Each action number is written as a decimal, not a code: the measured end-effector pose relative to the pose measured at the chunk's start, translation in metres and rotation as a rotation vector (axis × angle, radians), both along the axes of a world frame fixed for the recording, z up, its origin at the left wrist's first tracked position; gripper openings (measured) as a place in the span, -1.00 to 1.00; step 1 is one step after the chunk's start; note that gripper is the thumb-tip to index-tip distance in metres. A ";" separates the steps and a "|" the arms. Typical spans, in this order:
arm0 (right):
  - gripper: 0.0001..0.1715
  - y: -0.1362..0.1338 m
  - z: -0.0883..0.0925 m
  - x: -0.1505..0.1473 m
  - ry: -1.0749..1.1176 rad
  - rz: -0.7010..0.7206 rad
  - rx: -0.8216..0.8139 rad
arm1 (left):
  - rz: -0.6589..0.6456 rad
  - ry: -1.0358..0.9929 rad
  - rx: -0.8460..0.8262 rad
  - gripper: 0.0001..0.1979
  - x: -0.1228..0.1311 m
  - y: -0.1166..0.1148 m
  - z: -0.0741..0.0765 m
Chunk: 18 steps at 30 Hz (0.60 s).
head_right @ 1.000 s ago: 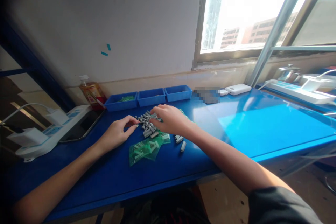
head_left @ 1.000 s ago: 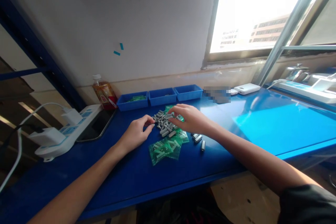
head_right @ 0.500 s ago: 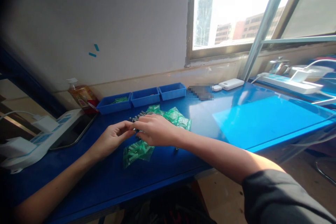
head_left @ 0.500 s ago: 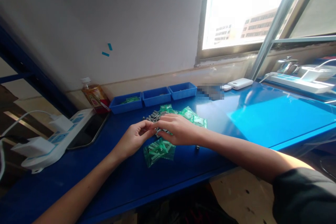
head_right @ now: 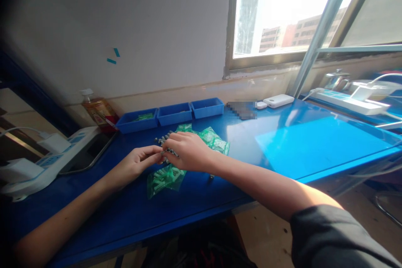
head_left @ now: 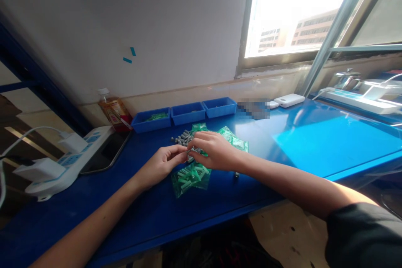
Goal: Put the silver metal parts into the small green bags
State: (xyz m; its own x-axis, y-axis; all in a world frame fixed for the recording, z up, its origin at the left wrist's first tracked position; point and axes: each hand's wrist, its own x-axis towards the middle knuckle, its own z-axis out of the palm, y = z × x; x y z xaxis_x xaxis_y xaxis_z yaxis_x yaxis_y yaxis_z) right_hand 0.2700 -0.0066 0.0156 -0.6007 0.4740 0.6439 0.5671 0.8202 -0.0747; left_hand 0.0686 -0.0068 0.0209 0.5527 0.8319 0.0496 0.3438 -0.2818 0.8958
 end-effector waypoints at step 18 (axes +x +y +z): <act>-0.82 -0.004 0.005 0.000 -0.042 -0.017 -0.002 | 0.019 0.005 0.021 -0.65 -0.003 0.005 -0.005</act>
